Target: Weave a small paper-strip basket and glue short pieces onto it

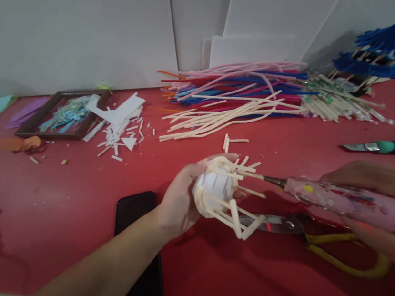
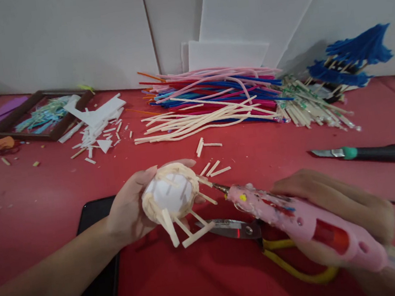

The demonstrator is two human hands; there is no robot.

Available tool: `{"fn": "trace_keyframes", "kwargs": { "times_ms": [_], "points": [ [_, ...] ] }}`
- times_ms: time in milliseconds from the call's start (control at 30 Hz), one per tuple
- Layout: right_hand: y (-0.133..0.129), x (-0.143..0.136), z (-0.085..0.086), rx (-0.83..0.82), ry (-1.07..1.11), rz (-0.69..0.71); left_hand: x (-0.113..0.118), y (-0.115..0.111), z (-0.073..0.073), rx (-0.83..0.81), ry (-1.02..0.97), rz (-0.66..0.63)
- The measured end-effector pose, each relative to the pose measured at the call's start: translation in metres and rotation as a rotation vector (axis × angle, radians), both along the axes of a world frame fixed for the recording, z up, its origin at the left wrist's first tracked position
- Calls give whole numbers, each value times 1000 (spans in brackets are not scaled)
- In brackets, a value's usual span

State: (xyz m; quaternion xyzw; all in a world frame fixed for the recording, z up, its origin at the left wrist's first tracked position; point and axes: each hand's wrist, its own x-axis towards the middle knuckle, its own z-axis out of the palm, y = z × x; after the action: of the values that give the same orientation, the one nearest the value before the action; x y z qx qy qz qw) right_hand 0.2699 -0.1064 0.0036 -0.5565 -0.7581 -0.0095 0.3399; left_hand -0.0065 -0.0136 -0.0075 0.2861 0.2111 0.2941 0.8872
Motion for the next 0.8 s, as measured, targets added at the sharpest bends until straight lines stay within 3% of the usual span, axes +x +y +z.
{"fn": "trace_keyframes", "kwargs": {
  "times_ms": [333,633,800],
  "points": [
    [-4,-6,-2,-18,61,-105,0,1,-4,29,29,13],
    [-4,-6,1,-95,72,-12,1,1,-2,33,0,42],
    [-6,-12,2,-102,115,-111,2,1,-2,32,-26,38]
  ]
}}
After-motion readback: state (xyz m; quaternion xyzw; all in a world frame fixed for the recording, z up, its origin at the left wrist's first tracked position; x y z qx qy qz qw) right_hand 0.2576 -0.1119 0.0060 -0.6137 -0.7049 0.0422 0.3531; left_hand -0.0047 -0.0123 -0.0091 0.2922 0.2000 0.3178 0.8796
